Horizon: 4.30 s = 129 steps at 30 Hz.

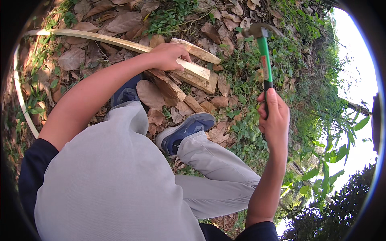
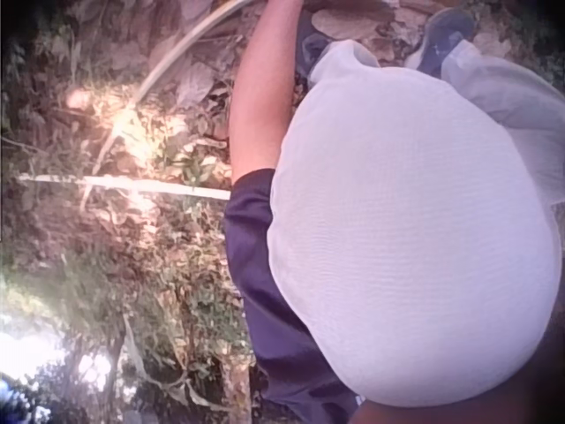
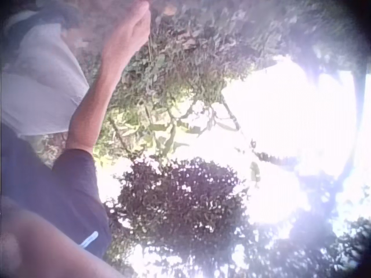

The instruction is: The person sits on the ground and uses a small axe to split a piece of wood. They hold the wood steady with their left hand and repeatedly strike it with the axe in their right hand to create smaller pieces.

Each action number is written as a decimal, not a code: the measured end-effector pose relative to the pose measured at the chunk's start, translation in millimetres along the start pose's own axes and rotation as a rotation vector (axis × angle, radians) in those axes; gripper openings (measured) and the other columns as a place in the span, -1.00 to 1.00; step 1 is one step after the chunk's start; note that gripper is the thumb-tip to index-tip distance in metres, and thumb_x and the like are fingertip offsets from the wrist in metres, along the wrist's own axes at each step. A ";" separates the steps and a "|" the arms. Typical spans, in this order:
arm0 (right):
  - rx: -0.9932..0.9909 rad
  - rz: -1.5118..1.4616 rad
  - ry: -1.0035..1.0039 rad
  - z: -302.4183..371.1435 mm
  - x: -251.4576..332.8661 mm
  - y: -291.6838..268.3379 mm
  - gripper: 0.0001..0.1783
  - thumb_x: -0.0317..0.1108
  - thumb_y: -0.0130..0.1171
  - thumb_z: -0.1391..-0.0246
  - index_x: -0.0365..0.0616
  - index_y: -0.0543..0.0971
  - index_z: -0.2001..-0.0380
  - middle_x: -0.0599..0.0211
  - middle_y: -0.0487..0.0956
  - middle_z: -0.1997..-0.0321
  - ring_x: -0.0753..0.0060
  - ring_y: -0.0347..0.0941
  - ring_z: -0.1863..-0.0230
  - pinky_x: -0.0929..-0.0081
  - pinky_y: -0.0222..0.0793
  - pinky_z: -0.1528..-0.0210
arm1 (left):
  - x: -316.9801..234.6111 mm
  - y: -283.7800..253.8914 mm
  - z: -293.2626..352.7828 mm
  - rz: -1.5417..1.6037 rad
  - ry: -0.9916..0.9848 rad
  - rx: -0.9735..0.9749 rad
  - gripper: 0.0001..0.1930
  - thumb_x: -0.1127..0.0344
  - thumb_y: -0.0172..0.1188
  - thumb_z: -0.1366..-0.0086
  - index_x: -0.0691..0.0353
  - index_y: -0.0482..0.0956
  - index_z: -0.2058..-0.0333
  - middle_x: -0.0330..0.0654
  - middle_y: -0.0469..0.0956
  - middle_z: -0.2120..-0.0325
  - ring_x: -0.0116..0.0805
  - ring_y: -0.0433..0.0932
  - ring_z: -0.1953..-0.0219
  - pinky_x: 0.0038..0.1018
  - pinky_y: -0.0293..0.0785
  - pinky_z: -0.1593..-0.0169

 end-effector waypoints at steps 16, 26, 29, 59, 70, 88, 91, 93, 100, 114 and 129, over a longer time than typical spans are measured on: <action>0.140 0.173 0.111 -1.0 -131.6 92.6 -0.46 0.09 -0.08 -0.50 -0.16 0.50 0.38 0.56 0.32 0.62 0.66 0.20 0.62 0.58 0.16 0.54 | -3.4 1.4 2.1 -0.012 -0.002 -0.040 -0.58 0.14 0.46 -0.14 0.00 0.68 0.01 -0.26 0.58 0.01 -0.17 0.48 -0.18 -0.22 0.43 -0.22; -0.205 -0.225 -0.292 -0.7 39.8 -20.5 -0.47 0.14 -0.10 -0.50 -0.16 0.49 0.19 0.56 0.27 0.56 0.76 0.11 0.66 0.68 0.06 0.61 | -5.3 -0.9 2.0 -0.015 -0.008 -0.008 -0.60 0.16 0.44 -0.17 0.00 0.66 0.00 -0.26 0.57 0.03 -0.17 0.48 -0.16 -0.21 0.44 -0.20; -0.225 -0.481 -0.430 -12.8 22.9 -4.5 -0.50 0.13 -0.14 -0.51 -0.15 0.42 0.15 0.50 0.30 0.51 0.74 0.12 0.64 0.68 0.09 0.61 | -3.5 -0.3 2.0 -0.011 -0.014 -0.002 -0.59 0.16 0.44 -0.16 0.00 0.66 0.00 -0.26 0.57 0.03 -0.16 0.49 -0.16 -0.21 0.44 -0.20; -0.033 0.125 -0.225 -21.1 -133.8 89.2 -0.50 -0.02 -0.17 -0.52 -0.22 0.44 0.36 0.17 0.46 0.57 0.23 0.38 0.58 0.19 0.31 0.47 | -7.1 -1.1 0.7 0.000 0.018 -0.009 -0.61 0.15 0.44 -0.15 0.02 0.67 0.03 -0.25 0.58 0.02 -0.16 0.47 -0.17 -0.21 0.44 -0.21; 0.041 0.065 0.102 -19.3 -26.0 6.1 -0.47 0.10 -0.01 -0.46 -0.15 0.55 0.38 0.60 0.29 0.63 0.77 0.15 0.62 0.63 0.00 0.59 | -2.9 -0.6 1.2 -0.002 0.008 -0.015 -0.60 0.15 0.45 -0.15 0.04 0.67 0.02 -0.24 0.58 0.04 -0.16 0.48 -0.16 -0.23 0.44 -0.21; 0.114 0.293 0.130 -1.0 -108.9 104.2 -0.32 0.15 -0.21 -0.50 -0.30 0.57 0.33 -0.04 0.56 0.48 -0.05 0.51 0.38 0.08 0.36 0.24 | -4.5 0.9 3.7 -0.047 -0.032 -0.018 -0.56 0.13 0.45 -0.16 -0.05 0.69 -0.04 -0.22 0.55 -0.02 -0.12 0.45 -0.20 -0.21 0.41 -0.25; 0.138 0.357 0.120 -3.1 -67.8 69.0 -0.35 0.13 -0.11 -0.48 -0.32 0.57 0.34 0.10 0.49 0.56 0.18 0.44 0.48 0.19 0.31 0.35 | -7.8 0.1 5.1 -0.035 -0.037 -0.001 -0.56 0.13 0.44 -0.15 -0.05 0.69 -0.04 -0.23 0.56 -0.01 -0.13 0.46 -0.19 -0.21 0.41 -0.24; 0.071 0.326 0.055 -3.6 -37.8 39.4 -0.38 0.12 -0.08 -0.48 -0.28 0.57 0.37 0.29 0.40 0.63 0.44 0.35 0.53 0.34 0.23 0.44 | -9.5 -1.2 3.4 -0.028 -0.033 -0.001 -0.55 0.13 0.44 -0.15 -0.05 0.68 -0.04 -0.23 0.56 0.00 -0.13 0.46 -0.18 -0.21 0.41 -0.24; -0.275 -0.353 -0.264 7.7 26.6 -9.9 -0.56 0.07 -0.04 -0.49 -0.09 0.44 0.28 0.59 0.21 0.64 0.78 0.06 0.73 0.69 -0.01 0.73 | -5.2 -1.1 4.6 -0.019 -0.031 -0.004 -0.56 0.13 0.45 -0.14 -0.02 0.69 -0.03 -0.22 0.57 0.00 -0.13 0.47 -0.17 -0.21 0.42 -0.23; 0.070 0.090 0.112 -9.2 -96.1 65.4 -0.35 0.20 -0.09 -0.47 -0.16 0.48 0.48 0.55 0.28 0.65 0.68 0.17 0.61 0.56 0.08 0.55 | -7.2 0.5 4.3 -0.007 -0.018 -0.014 -0.57 0.15 0.46 -0.14 0.00 0.70 -0.02 -0.23 0.58 0.02 -0.13 0.48 -0.16 -0.20 0.43 -0.22; 0.033 -0.098 -0.008 -8.5 -106.3 92.4 -0.45 0.11 -0.21 -0.53 -0.18 0.46 0.26 0.41 0.39 0.57 0.61 0.32 0.57 0.50 0.24 0.49 | -6.9 1.2 1.7 -0.012 -0.015 -0.003 -0.57 0.14 0.45 -0.15 -0.02 0.69 -0.02 -0.24 0.58 0.01 -0.15 0.48 -0.16 -0.22 0.43 -0.21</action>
Point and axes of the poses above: each hand's wrist, its own z-axis away from the middle knuckle, its own y-axis out of the palm, x = y × z, the point moved 3 cm from there along -z, towards the middle knuckle
